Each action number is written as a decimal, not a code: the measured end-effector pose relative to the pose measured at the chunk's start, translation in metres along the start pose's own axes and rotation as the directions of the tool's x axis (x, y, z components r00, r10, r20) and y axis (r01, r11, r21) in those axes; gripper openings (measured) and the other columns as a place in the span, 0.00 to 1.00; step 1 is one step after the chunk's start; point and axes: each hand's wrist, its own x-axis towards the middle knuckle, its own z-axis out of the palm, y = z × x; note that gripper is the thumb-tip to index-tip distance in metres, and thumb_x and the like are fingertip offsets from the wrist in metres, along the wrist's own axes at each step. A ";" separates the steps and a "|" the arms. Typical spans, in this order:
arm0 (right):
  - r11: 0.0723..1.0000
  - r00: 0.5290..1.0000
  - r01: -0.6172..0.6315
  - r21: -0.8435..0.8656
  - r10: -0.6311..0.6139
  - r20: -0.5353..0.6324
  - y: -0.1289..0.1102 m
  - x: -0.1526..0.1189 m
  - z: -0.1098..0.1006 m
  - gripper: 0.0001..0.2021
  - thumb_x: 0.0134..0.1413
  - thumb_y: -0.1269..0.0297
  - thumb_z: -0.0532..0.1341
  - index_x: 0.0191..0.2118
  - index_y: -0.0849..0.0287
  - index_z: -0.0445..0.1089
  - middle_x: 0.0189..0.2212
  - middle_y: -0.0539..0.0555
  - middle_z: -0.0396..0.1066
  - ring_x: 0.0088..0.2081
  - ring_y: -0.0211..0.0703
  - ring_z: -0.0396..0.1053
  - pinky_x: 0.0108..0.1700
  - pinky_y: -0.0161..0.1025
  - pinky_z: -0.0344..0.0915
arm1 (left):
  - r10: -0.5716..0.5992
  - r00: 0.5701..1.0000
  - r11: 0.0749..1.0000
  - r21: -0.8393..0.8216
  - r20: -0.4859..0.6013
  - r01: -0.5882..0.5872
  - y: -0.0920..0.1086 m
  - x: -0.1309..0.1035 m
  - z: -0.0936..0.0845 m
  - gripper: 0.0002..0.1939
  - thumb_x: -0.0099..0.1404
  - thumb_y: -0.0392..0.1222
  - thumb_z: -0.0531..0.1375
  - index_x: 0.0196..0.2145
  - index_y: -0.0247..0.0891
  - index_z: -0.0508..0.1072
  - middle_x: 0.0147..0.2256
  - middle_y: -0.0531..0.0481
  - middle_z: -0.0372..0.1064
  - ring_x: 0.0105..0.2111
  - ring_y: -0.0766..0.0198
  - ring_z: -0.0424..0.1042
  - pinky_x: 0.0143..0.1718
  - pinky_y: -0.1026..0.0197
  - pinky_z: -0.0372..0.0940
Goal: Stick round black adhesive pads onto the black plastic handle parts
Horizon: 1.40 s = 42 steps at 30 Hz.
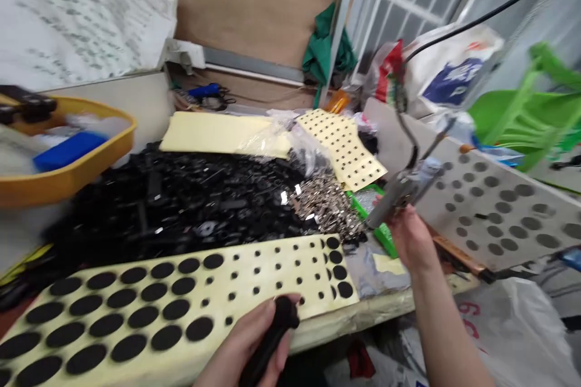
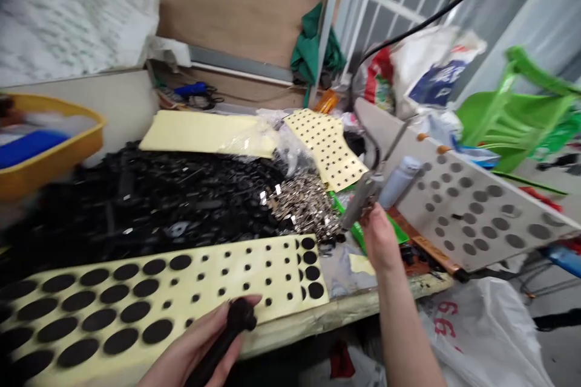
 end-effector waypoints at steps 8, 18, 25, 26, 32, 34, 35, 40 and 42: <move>0.999 0.991 0.036 -0.015 -0.033 0.129 0.006 -0.020 0.034 0.20 0.33 0.50 0.75 0.30 0.57 0.73 0.27 0.50 0.71 0.24 0.42 0.70 0.29 0.41 0.69 | 0.113 0.994 0.987 -0.113 0.012 -0.110 -0.006 -0.004 -0.011 0.27 0.64 0.49 0.60 0.55 0.29 0.64 0.23 0.49 0.70 0.12 0.72 0.62 0.14 0.70 0.50; 0.998 0.956 -0.060 -0.034 0.067 0.286 -0.010 -0.070 0.066 0.13 0.45 0.57 0.72 0.32 0.59 0.71 0.23 0.50 0.69 0.24 0.41 0.68 0.29 0.40 0.66 | 0.218 0.975 0.976 -0.016 -0.045 -0.219 -0.005 0.000 -0.007 0.23 0.62 0.43 0.62 0.51 0.31 0.62 0.29 0.45 0.72 0.25 0.61 0.73 0.23 0.64 0.62; 0.993 0.954 -0.058 0.101 0.025 0.298 -0.014 -0.091 0.083 0.08 0.49 0.63 0.69 0.31 0.59 0.71 0.21 0.47 0.67 0.22 0.37 0.64 0.26 0.37 0.62 | 0.227 0.971 0.973 -0.021 -0.075 -0.229 -0.011 0.004 -0.002 0.23 0.59 0.41 0.65 0.47 0.34 0.60 0.28 0.47 0.72 0.26 0.60 0.73 0.25 0.62 0.64; 0.993 0.953 -0.054 0.107 0.020 0.301 -0.014 -0.092 0.085 0.08 0.50 0.63 0.69 0.29 0.59 0.70 0.20 0.47 0.66 0.22 0.37 0.63 0.25 0.37 0.62 | 0.229 0.970 0.973 -0.024 -0.080 -0.232 -0.011 0.004 -0.001 0.23 0.58 0.41 0.65 0.47 0.35 0.60 0.28 0.47 0.72 0.26 0.60 0.73 0.25 0.62 0.64; 0.997 0.965 -0.033 -0.069 0.050 0.257 -0.011 -0.094 0.087 0.12 0.48 0.62 0.69 0.21 0.60 0.71 0.17 0.50 0.68 0.21 0.40 0.66 0.24 0.39 0.65 | 0.217 0.972 0.973 -0.063 -0.091 -0.223 -0.011 0.008 0.000 0.20 0.59 0.39 0.64 0.45 0.36 0.60 0.28 0.48 0.73 0.26 0.61 0.73 0.24 0.64 0.63; 0.995 0.975 -0.026 -0.092 0.046 0.217 -0.012 -0.094 0.087 0.10 0.45 0.64 0.71 0.23 0.61 0.71 0.18 0.51 0.69 0.21 0.41 0.67 0.23 0.39 0.65 | 0.208 0.973 0.973 -0.077 -0.095 -0.216 -0.011 0.008 -0.001 0.19 0.59 0.39 0.64 0.44 0.36 0.61 0.28 0.47 0.73 0.26 0.60 0.73 0.23 0.64 0.62; 0.996 0.977 -0.031 -0.079 0.047 0.208 -0.012 -0.094 0.088 0.09 0.44 0.65 0.71 0.23 0.61 0.71 0.18 0.50 0.69 0.20 0.41 0.67 0.23 0.38 0.65 | 0.204 0.974 0.974 -0.085 -0.099 -0.212 -0.011 0.008 -0.002 0.19 0.59 0.39 0.64 0.44 0.36 0.61 0.28 0.47 0.73 0.26 0.60 0.73 0.23 0.64 0.61; 0.999 0.982 -0.045 -0.008 0.046 0.185 -0.012 -0.092 0.088 0.13 0.44 0.64 0.71 0.20 0.59 0.67 0.15 0.47 0.65 0.18 0.37 0.63 0.23 0.36 0.62 | 0.165 0.979 0.978 -0.110 -0.116 -0.178 -0.009 0.007 -0.001 0.19 0.58 0.40 0.64 0.43 0.37 0.62 0.27 0.47 0.73 0.25 0.61 0.73 0.23 0.64 0.60; 0.997 0.987 -0.029 -0.072 0.040 0.156 -0.010 -0.091 0.084 0.15 0.46 0.59 0.70 0.20 0.59 0.68 0.16 0.48 0.65 0.19 0.37 0.63 0.23 0.36 0.61 | 0.155 0.978 0.981 -0.096 -0.143 -0.170 -0.011 0.007 -0.002 0.22 0.56 0.43 0.66 0.45 0.37 0.62 0.28 0.47 0.73 0.25 0.60 0.73 0.22 0.64 0.60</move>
